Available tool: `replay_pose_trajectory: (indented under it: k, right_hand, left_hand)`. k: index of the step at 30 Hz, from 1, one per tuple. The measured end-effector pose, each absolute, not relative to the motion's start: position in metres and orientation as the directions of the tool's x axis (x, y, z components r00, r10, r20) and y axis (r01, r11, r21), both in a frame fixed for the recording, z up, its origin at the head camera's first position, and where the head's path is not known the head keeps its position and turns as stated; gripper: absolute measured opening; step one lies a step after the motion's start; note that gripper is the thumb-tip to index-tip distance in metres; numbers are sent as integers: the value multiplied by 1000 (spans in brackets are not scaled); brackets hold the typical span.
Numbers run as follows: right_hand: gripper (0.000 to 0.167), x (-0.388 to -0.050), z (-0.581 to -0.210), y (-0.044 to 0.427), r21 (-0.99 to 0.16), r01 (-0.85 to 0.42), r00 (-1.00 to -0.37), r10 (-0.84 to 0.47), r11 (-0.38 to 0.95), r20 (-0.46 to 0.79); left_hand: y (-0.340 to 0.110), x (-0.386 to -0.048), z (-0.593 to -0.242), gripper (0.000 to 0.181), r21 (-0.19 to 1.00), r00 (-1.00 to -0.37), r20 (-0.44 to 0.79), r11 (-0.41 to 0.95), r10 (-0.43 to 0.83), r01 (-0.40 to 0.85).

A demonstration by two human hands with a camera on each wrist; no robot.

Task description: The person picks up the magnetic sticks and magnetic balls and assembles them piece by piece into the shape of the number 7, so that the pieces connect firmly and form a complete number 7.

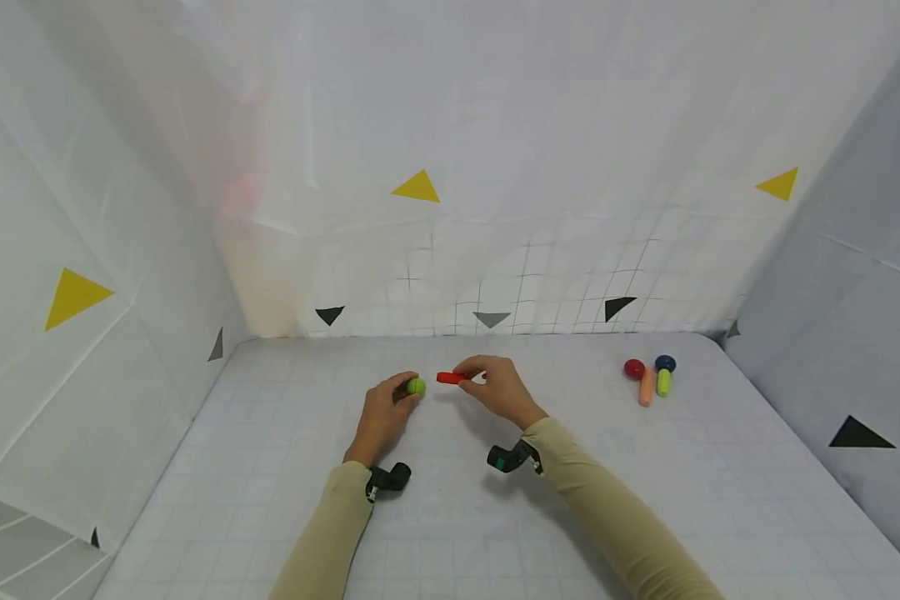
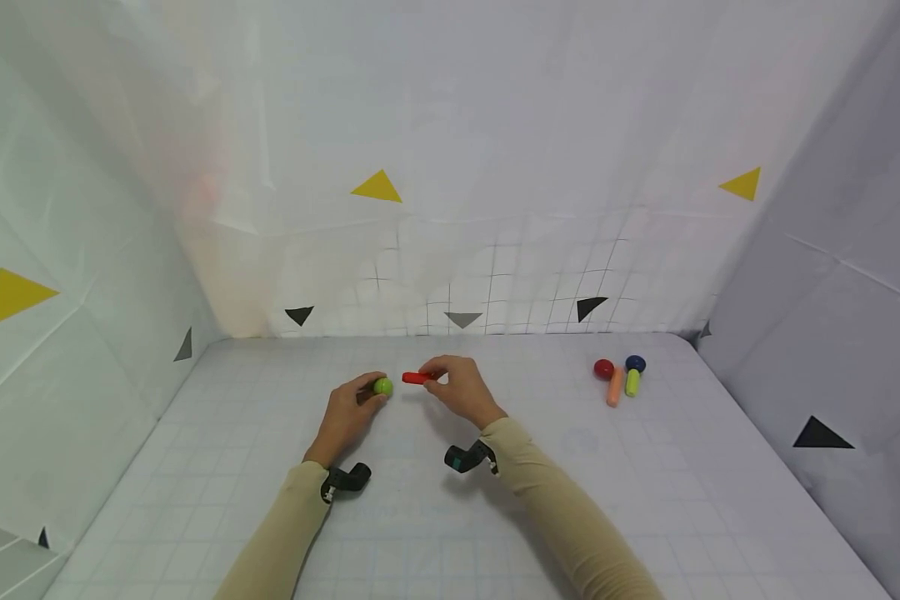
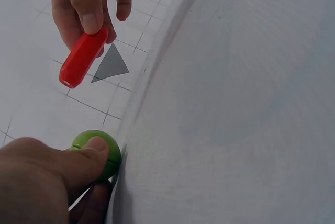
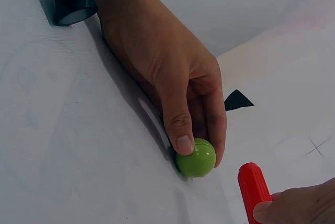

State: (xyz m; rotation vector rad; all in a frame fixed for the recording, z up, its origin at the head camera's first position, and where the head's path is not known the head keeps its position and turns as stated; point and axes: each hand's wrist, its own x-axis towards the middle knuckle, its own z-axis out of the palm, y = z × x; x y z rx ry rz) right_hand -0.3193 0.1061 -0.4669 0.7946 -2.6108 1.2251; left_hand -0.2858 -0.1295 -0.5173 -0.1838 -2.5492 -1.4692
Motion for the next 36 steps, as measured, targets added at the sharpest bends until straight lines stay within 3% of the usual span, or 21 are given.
replay_pose_trajectory:
  k: [36]
  right_hand:
    - [17, -322, -486, 89, -653, -540, -834, -446, 532, 326]
  left_hand:
    - [-130, -287, -518, 41, 842, -977, 214, 504, 13, 192]
